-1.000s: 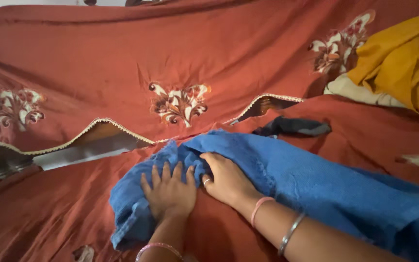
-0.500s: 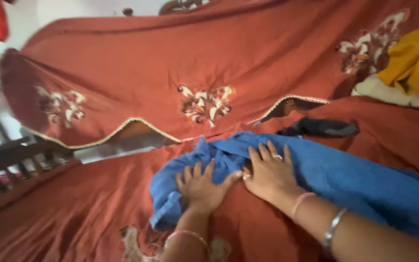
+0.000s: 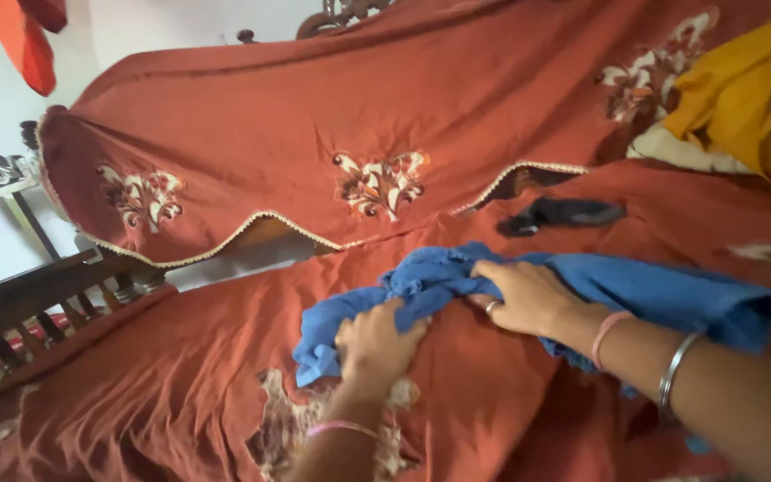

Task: The person lies on a bed and uses a blue cloth to wipe the red patterned bed sheet. The hands move the cloth back and forth across the surface, smoothing and cleaning the fabric.

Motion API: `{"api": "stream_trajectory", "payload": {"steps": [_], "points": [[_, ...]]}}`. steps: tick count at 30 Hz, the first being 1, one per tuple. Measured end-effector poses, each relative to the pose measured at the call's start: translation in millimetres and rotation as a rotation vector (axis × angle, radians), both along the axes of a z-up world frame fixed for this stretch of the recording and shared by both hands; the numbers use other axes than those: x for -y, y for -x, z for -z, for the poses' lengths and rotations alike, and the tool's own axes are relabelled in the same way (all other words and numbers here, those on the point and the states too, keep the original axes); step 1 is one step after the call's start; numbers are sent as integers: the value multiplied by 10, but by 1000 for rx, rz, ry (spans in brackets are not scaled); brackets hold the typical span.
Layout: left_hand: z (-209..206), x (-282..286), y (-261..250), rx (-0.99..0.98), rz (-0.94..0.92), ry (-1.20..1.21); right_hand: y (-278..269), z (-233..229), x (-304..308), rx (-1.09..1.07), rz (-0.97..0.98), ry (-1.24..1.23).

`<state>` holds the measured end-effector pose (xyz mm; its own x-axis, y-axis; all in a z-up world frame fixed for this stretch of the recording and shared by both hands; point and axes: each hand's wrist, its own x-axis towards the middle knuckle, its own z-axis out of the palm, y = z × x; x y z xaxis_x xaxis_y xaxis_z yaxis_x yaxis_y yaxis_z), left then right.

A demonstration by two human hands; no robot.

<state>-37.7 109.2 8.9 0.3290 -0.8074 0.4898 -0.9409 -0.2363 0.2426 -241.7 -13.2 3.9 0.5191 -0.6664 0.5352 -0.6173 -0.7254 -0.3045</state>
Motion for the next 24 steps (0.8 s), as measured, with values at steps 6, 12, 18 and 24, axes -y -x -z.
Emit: {"api": "stream_trajectory", "payload": {"steps": [6,12,18,24], "points": [[-809,-476,-7,-445,282,-455,163,-681,-29,-349,-173,-601],[-1411,-706,55,-1192,478,-465,414,-1256,74,149,-565,-1195],[-1634,-294,81,-1523,742,126,169,-1494,-53,768,-726,-1303],[-1837,360,266,-942,560,817,-457,-1558,14,1059,-1163,-976]]}}
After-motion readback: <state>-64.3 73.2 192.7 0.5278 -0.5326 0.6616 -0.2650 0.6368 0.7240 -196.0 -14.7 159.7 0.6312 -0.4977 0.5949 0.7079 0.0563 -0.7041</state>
